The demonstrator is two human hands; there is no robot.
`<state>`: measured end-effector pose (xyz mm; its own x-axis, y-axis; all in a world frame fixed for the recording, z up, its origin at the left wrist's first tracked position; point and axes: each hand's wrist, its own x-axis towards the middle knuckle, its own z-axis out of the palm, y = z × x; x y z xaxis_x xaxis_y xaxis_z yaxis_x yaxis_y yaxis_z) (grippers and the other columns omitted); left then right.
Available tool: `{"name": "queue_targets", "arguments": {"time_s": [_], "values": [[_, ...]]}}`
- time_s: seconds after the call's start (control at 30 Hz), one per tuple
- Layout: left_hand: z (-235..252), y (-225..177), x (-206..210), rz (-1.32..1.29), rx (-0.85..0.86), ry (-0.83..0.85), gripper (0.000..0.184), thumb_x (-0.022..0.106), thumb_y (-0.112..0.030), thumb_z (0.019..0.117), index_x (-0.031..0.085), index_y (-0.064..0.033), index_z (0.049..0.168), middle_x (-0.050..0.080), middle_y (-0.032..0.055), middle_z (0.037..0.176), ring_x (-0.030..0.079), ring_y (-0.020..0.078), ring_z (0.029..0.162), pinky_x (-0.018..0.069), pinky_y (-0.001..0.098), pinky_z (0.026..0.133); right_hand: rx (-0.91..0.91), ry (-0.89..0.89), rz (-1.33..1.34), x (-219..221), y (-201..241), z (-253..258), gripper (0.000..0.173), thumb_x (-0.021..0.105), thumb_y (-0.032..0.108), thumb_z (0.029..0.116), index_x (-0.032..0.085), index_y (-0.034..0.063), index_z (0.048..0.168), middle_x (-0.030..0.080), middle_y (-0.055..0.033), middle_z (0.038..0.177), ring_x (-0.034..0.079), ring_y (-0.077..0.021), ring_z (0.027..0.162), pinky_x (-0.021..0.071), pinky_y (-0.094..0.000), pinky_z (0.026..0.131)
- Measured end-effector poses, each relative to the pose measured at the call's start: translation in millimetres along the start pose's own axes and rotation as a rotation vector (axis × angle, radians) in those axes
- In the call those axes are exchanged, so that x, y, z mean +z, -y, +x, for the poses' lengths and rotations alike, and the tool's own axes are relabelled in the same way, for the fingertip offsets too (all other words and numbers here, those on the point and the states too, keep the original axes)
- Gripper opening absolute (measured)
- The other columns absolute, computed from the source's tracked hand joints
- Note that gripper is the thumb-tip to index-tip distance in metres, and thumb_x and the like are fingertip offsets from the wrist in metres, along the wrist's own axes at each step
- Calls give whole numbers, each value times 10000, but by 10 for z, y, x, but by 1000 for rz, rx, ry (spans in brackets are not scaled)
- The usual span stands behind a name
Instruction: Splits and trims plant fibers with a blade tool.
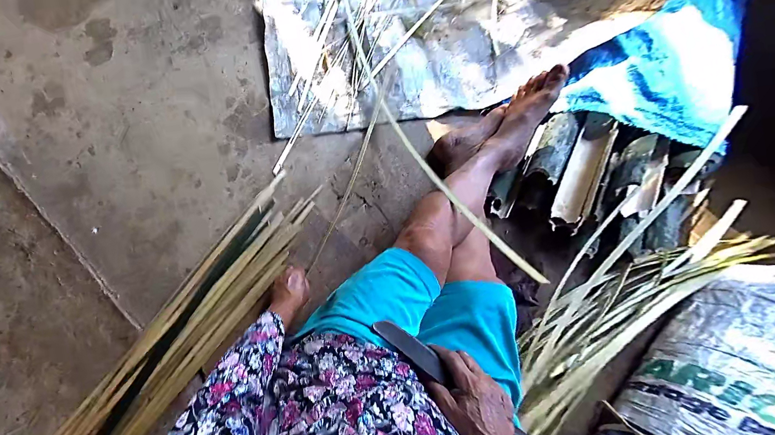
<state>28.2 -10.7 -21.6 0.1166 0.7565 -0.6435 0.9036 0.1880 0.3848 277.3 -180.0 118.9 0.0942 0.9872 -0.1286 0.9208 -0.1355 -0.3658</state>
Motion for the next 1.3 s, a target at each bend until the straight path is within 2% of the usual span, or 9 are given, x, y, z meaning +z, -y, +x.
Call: {"name": "queue_targets", "arguments": {"time_s": [0.1,0.2,0.3,0.47,0.7,0.93,1.1,1.2,1.3], "values": [[-3,87,-72,-295,106,-48,343,482,-188,1049,627,80,1205,646,268,1206,637,364,1148,482,512,1020,30,70,32,-17,13,16,395,734,233,832,741,17,1163,722,-239,979,707,-462,805,527,-635,646],[-275,-18,-373,-796,57,-105,277,510,-120,1067,547,97,1235,698,184,998,707,210,777,592,361,763,54,134,52,-21,34,36,404,738,238,856,731,25,1200,720,-245,1019,708,-465,847,536,-637,682],[-596,-82,-758,-1211,-10,-11,267,486,-84,1072,528,29,1311,626,49,759,592,99,561,526,243,551,73,189,74,-24,34,41,408,709,263,894,721,24,1225,717,-247,1065,710,-462,894,539,-644,725],[-1157,-66,-1385,-1227,333,-8,277,434,-35,1033,658,24,1185,676,-24,710,641,61,596,571,224,611,84,196,217,-250,61,121,327,651,189,946,717,11,1212,706,-252,1093,694,-452,990,536,-648,824],[-1733,-168,-2061,-1356,740,-347,282,486,-53,991,750,-82,1088,693,-13,657,651,55,534,573,199,529,-105,-441,-210,-802,33,991,317,806,152,789,728,-5,1053,684,-268,983,688,-436,672,545,-576,528],[-1699,-455,-2202,-1359,735,-427,334,374,-20,1016,692,-36,1120,679,-14,631,636,53,498,555,186,485,263,348,-291,-1030,-329,1778,543,725,449,921,644,38,1265,609,-241,1326,622,-426,1191,508,-613,948],[-1256,-998,-2683,-1119,809,-476,267,387,-34,1025,603,8,1175,663,-58,684,620,36,549,542,178,535,319,408,-281,-770,-405,1678,303,520,206,1031,614,52,1275,677,-218,1237,646,-399,1189,509,-584,962],[-923,-1428,-3121,-912,1000,-565,241,441,-38,1043,597,36,1212,683,-26,769,641,46,629,566,210,616,319,361,-98,-694,-495,1593,321,504,262,1059,626,53,1270,693,-229,1179,656,-407,1157,503,-590,960],[-1482,-2186,-3410,-635,1053,-621,275,409,-22,1066,512,120,1277,623,66,854,562,39,680,506,184,655,301,199,237,-748,-578,1410,256,561,214,1048,682,10,1147,719,-200,975,697,-346,942,511,-553,883]]}}
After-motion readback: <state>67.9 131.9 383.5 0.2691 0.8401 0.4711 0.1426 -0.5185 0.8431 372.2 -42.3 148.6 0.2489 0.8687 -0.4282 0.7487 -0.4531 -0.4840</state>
